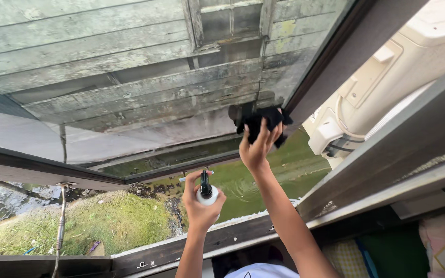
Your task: The person cleans a window pane with a cloth and a spray bottle.
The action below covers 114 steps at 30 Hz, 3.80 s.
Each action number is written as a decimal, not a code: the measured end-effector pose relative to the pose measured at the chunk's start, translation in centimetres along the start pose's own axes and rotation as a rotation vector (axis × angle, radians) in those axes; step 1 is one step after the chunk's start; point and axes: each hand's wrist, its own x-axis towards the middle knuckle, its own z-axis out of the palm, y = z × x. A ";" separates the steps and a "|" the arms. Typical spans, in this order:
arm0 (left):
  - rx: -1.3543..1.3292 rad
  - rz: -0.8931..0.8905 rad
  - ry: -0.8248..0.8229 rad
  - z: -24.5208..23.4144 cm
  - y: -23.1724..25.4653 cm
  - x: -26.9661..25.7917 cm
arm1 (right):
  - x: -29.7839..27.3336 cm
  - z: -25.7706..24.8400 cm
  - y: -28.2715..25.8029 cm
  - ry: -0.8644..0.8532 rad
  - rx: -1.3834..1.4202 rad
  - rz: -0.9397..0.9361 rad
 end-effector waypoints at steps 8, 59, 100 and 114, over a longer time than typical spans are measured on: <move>-0.013 -0.039 0.000 0.6 -4.7 -2.0 | -8.7 -0.2 1.2 -0.250 0.070 -0.056; 0.155 0.133 0.086 2.0 -1.6 -8.5 | -12.8 -17.3 -5.5 -0.409 0.661 0.964; 0.270 0.548 0.159 3.2 17.0 4.4 | 16.3 -5.7 -7.8 0.233 0.165 -0.051; 0.273 0.494 0.122 2.2 16.8 4.4 | 18.6 -6.0 -10.6 0.245 -0.015 0.007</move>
